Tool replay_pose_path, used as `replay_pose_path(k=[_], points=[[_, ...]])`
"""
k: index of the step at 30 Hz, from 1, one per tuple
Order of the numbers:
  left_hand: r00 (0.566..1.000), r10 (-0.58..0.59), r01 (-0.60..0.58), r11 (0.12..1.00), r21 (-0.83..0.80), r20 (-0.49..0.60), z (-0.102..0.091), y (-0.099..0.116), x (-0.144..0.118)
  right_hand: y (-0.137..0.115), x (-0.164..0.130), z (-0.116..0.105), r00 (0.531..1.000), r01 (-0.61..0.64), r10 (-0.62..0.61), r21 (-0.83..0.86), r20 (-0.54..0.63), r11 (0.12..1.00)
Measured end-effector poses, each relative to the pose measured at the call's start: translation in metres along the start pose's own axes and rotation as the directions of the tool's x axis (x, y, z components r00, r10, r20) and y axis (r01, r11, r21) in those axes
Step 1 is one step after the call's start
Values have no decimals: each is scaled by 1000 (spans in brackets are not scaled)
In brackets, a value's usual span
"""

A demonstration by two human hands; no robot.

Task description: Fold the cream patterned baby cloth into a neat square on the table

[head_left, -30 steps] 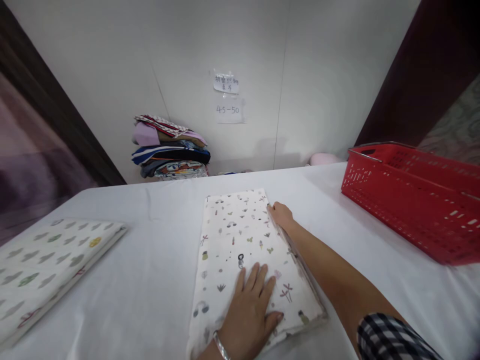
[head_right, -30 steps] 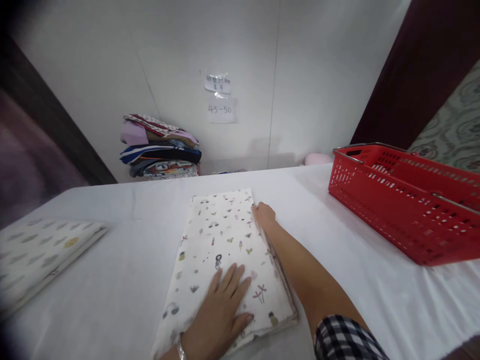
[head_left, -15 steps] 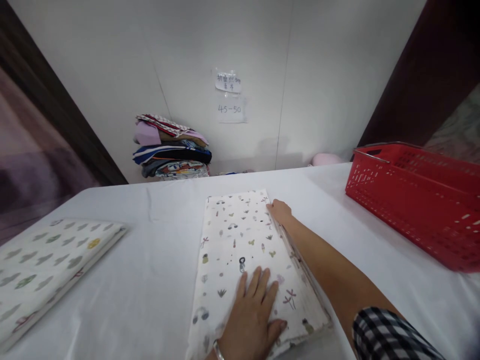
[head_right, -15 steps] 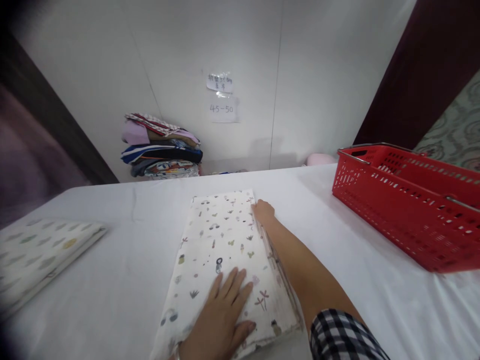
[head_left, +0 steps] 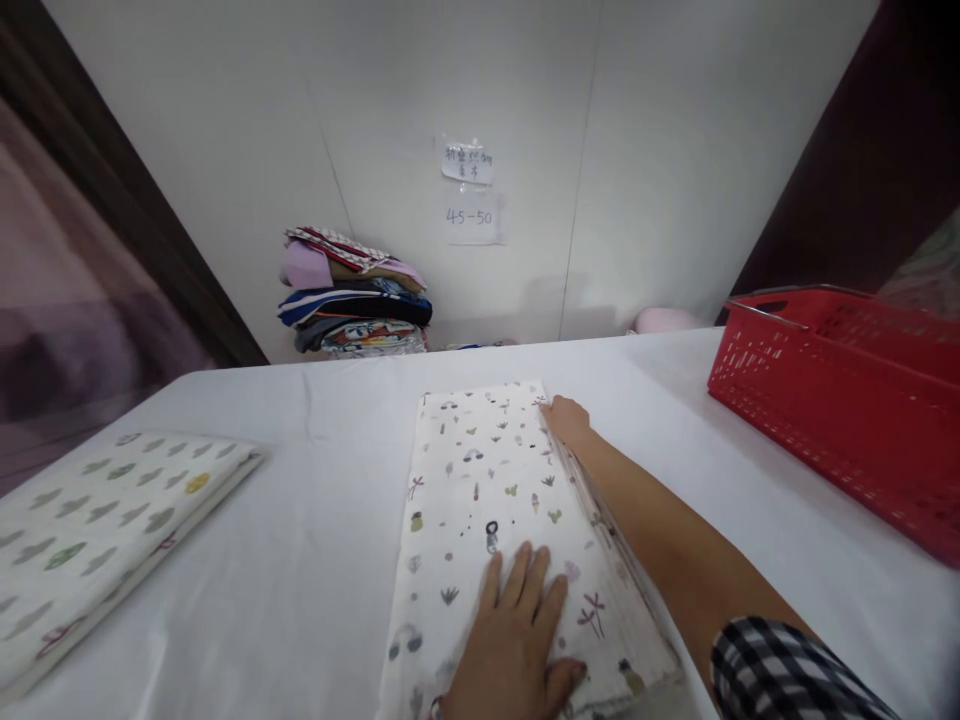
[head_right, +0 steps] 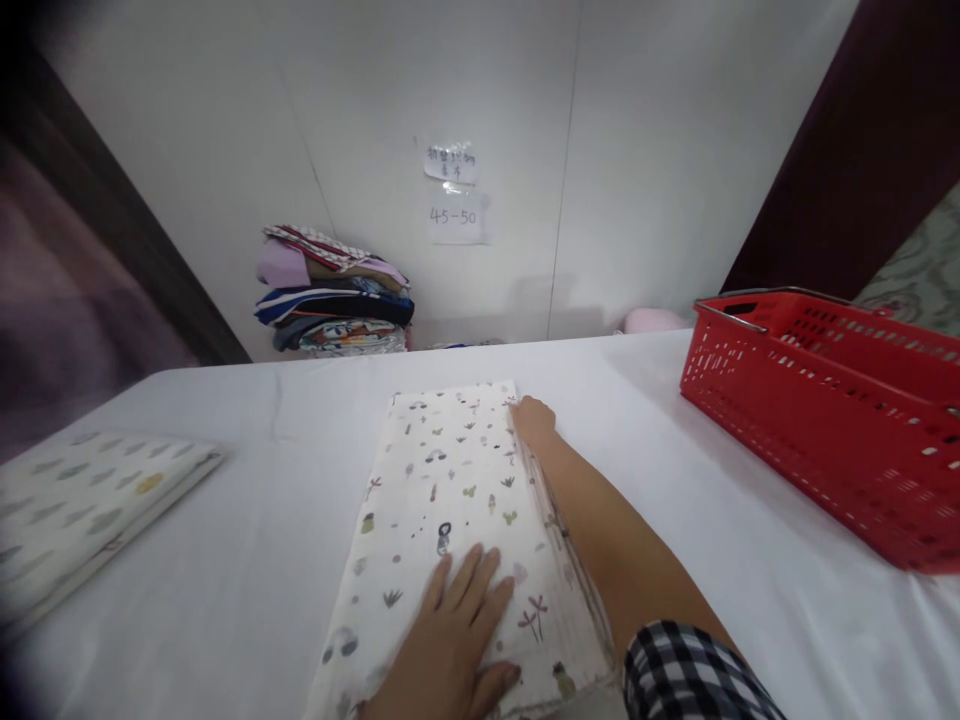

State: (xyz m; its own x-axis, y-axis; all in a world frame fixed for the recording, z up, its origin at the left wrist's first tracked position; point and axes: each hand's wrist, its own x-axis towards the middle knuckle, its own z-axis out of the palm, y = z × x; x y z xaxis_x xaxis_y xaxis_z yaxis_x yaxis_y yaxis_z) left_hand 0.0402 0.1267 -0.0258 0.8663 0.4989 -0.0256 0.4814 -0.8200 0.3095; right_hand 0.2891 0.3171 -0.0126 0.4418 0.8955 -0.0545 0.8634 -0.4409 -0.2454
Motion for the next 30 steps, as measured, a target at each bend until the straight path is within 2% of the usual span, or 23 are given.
replay_pose_path(k=[16,20,22,24,25,26,28,29,30], points=[[997,59,-62,997,50,50,17,-12,3,-13,43,4,998,28,-29,-13,-63,1000],[999,30,-33,998,52,45,13,-7,1,-13,41,-1,995,49,-49,-11,-83,999],[1000,12,-13,998,54,12,9,-2,-1,-13,26,-3,993,68,-69,-14,-99,998],[999,4,-2,999,49,-34,5,2,-2,-13,-2,-4,973,181,-183,-26,-138,983],[998,-1,3,999,46,-56,3,3,-3,-11,-20,-4,947,283,-284,-31,-151,959],[997,-3,7,999,43,-74,1,4,-3,-8,-40,-4,900,409,-409,-32,-150,912],[995,-10,15,999,44,-96,-3,7,-4,4,-82,-3,782,622,-619,17,-71,783],[995,-13,18,999,48,-101,-5,7,-4,12,-103,-4,741,672,-672,55,-17,739],[995,-13,18,998,53,-101,-7,8,-3,23,-122,-5,731,678,-682,91,21,729]])
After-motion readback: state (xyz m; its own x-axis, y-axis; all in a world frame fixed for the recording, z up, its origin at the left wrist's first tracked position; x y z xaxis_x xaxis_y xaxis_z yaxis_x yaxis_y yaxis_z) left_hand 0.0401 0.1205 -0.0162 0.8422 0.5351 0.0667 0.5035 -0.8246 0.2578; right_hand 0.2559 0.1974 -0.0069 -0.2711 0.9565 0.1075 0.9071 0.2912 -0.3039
